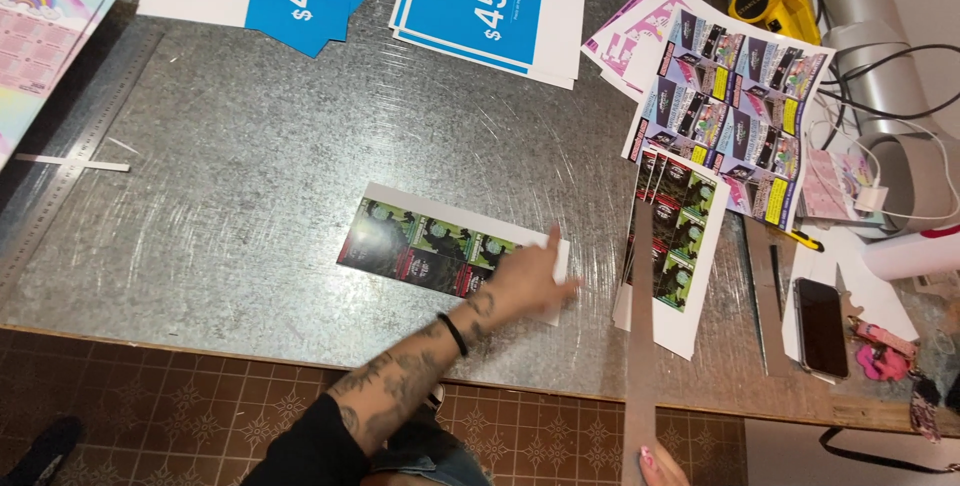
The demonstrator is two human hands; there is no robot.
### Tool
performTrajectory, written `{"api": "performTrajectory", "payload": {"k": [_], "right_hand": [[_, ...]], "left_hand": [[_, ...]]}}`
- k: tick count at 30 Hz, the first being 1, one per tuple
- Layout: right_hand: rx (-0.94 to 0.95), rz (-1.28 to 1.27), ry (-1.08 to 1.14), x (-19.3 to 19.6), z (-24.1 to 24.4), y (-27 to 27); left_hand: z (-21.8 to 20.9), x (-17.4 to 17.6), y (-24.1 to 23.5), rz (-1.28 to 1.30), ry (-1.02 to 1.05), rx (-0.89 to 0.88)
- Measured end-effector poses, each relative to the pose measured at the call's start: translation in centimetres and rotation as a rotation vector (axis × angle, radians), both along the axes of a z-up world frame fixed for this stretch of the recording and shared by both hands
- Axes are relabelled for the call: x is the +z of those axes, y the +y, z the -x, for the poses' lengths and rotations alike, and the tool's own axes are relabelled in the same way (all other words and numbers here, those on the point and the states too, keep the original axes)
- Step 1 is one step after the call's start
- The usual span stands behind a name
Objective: Using a utility knife and a metal ruler to precisely cut printed sheets into smaller sections on a workbench.
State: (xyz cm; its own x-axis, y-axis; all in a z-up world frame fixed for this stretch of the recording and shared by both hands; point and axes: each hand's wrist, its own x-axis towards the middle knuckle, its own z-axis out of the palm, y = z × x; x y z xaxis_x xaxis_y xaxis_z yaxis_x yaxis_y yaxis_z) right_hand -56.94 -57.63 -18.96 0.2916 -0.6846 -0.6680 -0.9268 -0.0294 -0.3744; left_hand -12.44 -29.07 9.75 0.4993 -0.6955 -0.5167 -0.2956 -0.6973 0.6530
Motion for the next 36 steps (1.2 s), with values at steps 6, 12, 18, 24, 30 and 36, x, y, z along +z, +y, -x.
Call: {"api": "performTrajectory", "payload": {"k": [6,12,18,24,30,36], "right_hand": [[1.014,0.174,-0.496,-2.8,1.2,3.5],[0.630,0.615,-0.819,18.8,-12.4,24.8],[0.642,0.554,-1.286,18.9,-19.3,29.9],[0.776,0.701,-1.235,17.5,-20.0,30.6],[0.819,0.731,-1.151,17.4,-19.2,29.0],[0.760,0.656,-1.110,17.8,-19.6,24.9]], "left_hand": [[-8.7,-5.1,9.0,0.097,-0.375,-0.368],[-8.1,-14.4,15.3,0.082,-1.524,-0.288],[-9.6,-7.4,17.2,0.050,-0.592,-0.365],[-9.5,-7.3,16.4,0.292,-0.504,-0.303],[-4.5,-10.2,12.4,0.291,-0.711,-0.345],[-4.5,-10.4,10.2,0.290,-0.741,-0.314]]}}
